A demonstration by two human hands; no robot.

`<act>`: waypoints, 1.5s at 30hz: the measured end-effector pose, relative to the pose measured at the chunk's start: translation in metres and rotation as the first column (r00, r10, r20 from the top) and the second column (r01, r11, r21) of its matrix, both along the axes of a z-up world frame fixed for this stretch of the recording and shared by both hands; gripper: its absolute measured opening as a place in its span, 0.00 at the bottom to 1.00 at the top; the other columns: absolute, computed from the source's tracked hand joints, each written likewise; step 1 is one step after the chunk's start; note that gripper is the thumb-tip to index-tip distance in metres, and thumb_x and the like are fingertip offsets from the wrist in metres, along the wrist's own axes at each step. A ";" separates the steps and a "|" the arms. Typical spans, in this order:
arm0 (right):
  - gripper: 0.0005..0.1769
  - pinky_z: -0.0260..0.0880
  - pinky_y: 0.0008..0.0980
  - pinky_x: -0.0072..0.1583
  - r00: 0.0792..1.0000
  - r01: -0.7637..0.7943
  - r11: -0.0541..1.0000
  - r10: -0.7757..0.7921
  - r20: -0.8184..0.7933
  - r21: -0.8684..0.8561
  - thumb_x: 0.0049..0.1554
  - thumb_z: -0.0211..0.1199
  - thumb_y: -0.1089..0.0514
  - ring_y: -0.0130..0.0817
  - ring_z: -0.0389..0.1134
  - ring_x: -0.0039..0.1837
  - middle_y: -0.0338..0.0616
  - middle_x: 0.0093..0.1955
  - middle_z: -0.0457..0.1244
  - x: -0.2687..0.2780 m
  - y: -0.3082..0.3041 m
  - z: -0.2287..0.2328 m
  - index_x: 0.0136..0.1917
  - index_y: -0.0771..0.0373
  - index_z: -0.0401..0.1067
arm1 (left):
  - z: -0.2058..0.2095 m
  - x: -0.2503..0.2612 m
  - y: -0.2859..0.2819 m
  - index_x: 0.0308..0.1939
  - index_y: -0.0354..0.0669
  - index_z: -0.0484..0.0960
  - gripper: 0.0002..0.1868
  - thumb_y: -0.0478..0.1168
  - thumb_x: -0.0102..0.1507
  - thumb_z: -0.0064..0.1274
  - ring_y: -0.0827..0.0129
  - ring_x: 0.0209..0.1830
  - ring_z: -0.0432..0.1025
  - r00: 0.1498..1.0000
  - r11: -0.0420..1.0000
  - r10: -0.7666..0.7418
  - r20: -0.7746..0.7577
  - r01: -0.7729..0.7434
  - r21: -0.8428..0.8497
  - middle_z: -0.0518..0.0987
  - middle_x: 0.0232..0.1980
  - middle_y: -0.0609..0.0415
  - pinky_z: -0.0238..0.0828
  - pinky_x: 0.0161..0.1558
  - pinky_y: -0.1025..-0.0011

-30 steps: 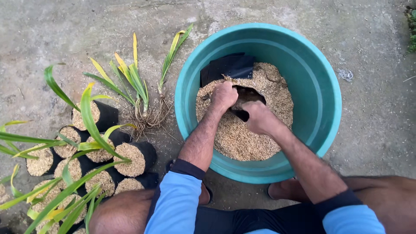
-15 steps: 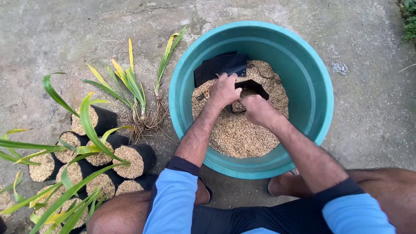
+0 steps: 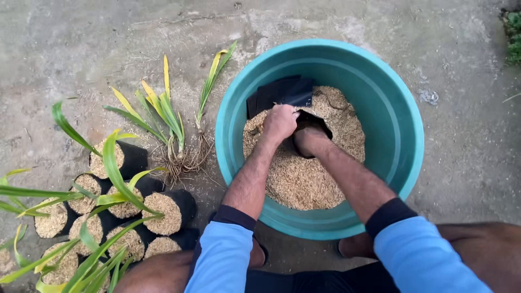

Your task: The person fills a black plastic planting bag with grain hulls by scooping them by hand from a large green tub.

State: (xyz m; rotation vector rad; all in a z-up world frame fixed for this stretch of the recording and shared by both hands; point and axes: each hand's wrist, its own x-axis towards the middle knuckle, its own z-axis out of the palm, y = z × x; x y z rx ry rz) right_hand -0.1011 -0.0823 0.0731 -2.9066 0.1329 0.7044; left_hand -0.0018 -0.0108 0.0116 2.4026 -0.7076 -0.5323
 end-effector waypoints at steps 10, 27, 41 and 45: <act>0.17 0.74 0.45 0.57 0.800 0.388 0.658 -0.588 0.119 0.645 0.55 0.64 0.61 0.41 0.75 0.55 0.46 0.50 0.73 -0.047 -0.023 -0.006 0.58 0.53 0.80 | -0.038 0.014 0.021 0.67 0.37 0.70 0.21 0.40 0.71 0.39 0.47 0.46 0.82 0.750 0.787 0.019 -0.661 -0.419 -0.453 0.78 0.52 0.29 0.85 0.49 0.55; 0.17 0.68 0.57 0.67 0.885 0.364 0.821 -0.452 0.110 0.441 0.57 0.65 0.58 0.58 0.66 0.69 0.54 0.62 0.69 -0.051 -0.107 -0.028 0.60 0.54 0.75 | -0.118 -0.011 0.014 0.72 0.36 0.63 0.30 0.34 0.67 0.54 0.50 0.34 0.83 0.726 0.985 -0.014 -0.687 -0.108 -0.134 0.82 0.50 0.33 0.87 0.36 0.55; 0.12 0.70 0.45 0.58 0.831 0.444 0.731 -0.552 0.066 0.518 0.53 0.68 0.60 0.40 0.71 0.61 0.41 0.49 0.71 -0.074 -0.138 -0.064 0.51 0.49 0.80 | -0.127 -0.054 -0.026 0.48 0.48 0.84 0.15 0.37 0.58 0.51 0.53 0.40 0.82 0.895 0.985 0.171 -0.412 -0.161 0.060 0.85 0.36 0.47 0.84 0.42 0.59; 0.10 0.71 0.47 0.53 0.843 0.445 0.749 -0.536 0.053 0.490 0.51 0.68 0.60 0.42 0.72 0.56 0.43 0.44 0.71 -0.074 -0.126 -0.047 0.48 0.50 0.80 | -0.136 -0.063 -0.020 0.43 0.46 0.82 0.10 0.35 0.60 0.46 0.60 0.20 0.80 0.851 0.981 0.156 -0.501 -0.192 -0.020 0.82 0.23 0.50 0.83 0.27 0.69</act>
